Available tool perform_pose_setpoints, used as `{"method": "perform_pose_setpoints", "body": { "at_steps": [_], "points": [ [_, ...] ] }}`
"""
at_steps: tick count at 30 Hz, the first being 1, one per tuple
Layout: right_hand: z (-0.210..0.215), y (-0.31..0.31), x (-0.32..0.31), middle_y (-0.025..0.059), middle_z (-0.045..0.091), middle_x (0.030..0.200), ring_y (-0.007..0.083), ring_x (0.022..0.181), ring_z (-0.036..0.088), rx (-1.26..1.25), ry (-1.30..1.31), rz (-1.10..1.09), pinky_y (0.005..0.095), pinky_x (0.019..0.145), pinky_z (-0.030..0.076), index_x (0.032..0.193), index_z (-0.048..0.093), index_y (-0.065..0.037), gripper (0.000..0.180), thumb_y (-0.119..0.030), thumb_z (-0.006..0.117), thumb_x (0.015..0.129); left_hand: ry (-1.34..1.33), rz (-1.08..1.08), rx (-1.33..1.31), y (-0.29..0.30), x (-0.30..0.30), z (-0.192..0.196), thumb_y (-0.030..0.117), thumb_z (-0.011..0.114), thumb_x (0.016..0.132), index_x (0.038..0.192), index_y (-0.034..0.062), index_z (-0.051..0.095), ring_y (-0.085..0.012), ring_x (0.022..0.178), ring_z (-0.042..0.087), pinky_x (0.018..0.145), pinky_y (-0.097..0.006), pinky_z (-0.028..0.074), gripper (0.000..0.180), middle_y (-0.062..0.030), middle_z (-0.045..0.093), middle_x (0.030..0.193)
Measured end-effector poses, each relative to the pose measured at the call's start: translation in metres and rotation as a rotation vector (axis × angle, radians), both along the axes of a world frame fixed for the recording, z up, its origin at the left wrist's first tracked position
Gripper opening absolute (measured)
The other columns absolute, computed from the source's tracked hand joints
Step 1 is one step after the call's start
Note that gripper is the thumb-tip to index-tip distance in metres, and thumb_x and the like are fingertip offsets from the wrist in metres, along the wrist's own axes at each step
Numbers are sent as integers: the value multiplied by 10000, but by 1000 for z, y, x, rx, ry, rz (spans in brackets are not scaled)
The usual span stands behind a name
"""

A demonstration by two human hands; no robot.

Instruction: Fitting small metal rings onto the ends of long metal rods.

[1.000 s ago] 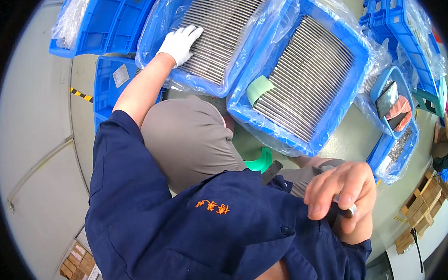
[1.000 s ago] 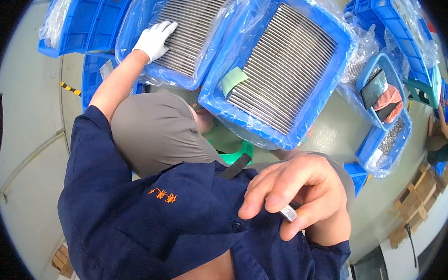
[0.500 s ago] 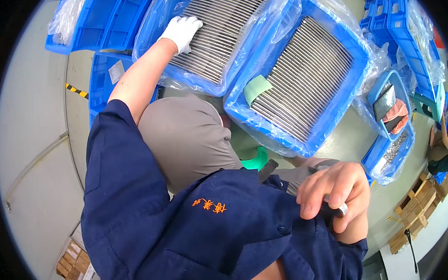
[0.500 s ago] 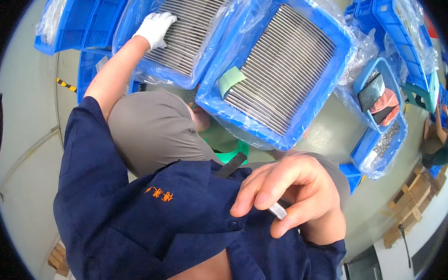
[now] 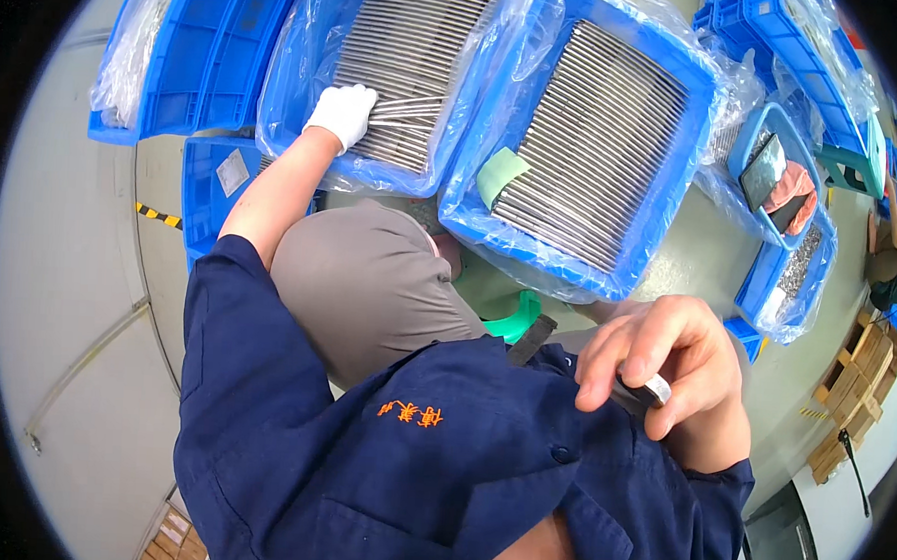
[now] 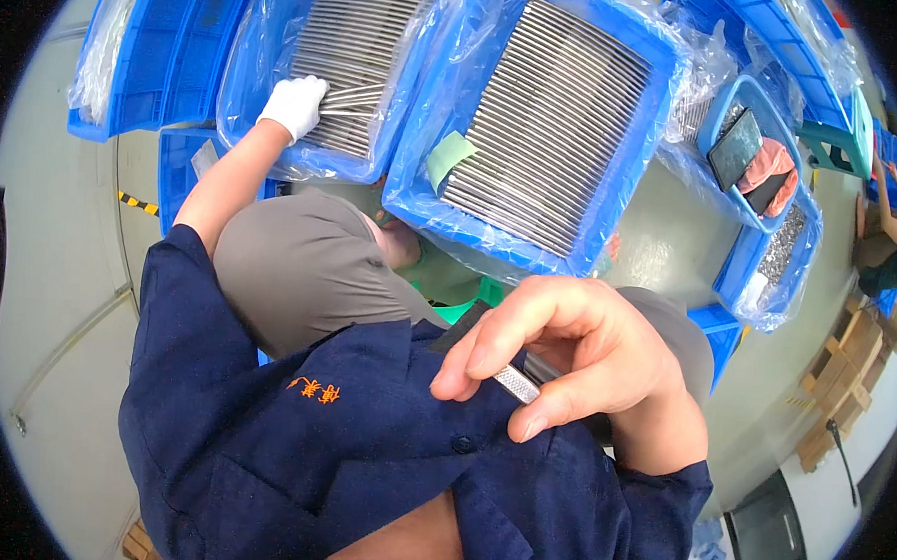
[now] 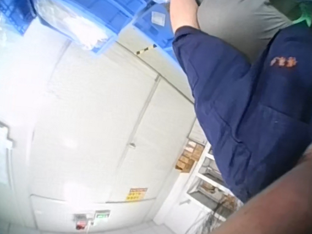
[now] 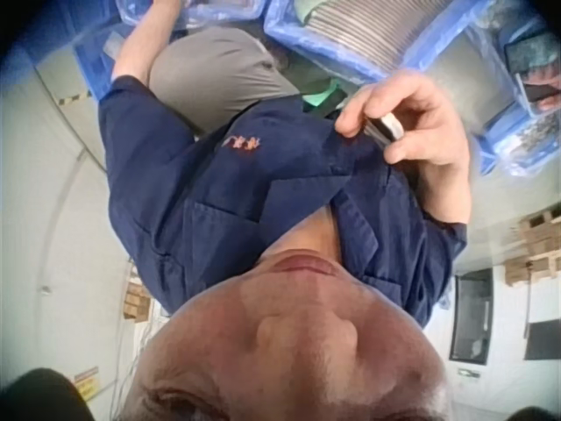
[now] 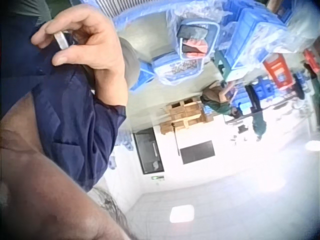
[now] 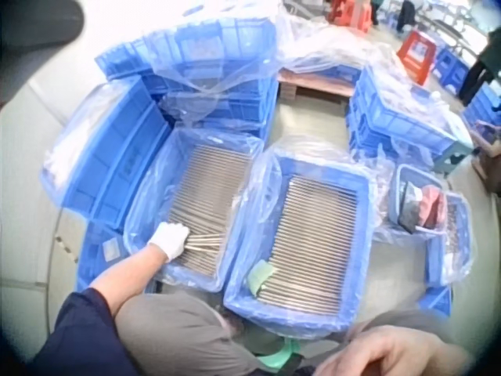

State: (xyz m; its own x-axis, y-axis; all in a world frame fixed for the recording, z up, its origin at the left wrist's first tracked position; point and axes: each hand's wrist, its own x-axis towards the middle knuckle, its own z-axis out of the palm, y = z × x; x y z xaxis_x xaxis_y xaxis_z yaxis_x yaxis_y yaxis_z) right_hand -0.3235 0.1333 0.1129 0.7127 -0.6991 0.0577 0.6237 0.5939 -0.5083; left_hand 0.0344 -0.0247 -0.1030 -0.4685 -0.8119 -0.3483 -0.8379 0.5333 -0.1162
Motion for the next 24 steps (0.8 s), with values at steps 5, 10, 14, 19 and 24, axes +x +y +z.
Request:
{"method": "perform_pose_setpoints", "body": {
  "at_steps": [5,10,14,19,24],
  "points": [
    [3,5,-8,228,581,942,293,878,583,17,133,-86,374,757,458,991,510,-11,382,-20,701,661,20,170,177,4,-8,19,115,410,769,878,75,555,-336,818,578,731,-410,452,185,-167,600,852],
    [0,2,-17,140,588,952,196,847,574,-18,292,-124,314,756,454,999,492,-22,315,-75,650,731,-69,153,193,14,-7,69,156,439,776,890,95,531,-340,809,574,708,-427,445,158,-182,597,843],
    [-1,2,-16,102,581,907,157,824,572,108,469,-192,282,784,469,954,476,-45,253,-50,621,747,38,389,64,25,-8,105,232,507,780,933,104,528,-346,818,566,705,-432,441,201,-186,594,844],
    [-26,8,-17,14,506,722,87,595,483,232,529,-291,213,577,427,823,490,-61,110,-93,591,789,815,638,172,44,-62,173,254,576,773,915,4,548,-221,759,572,684,-322,441,288,-113,612,816],
    [-13,8,-12,-39,465,753,49,613,392,-74,531,-297,191,572,356,1174,480,-30,500,-242,650,754,1205,628,1191,131,-159,236,281,581,766,805,76,535,-61,486,419,430,-220,340,213,36,462,601]
  ]
}}
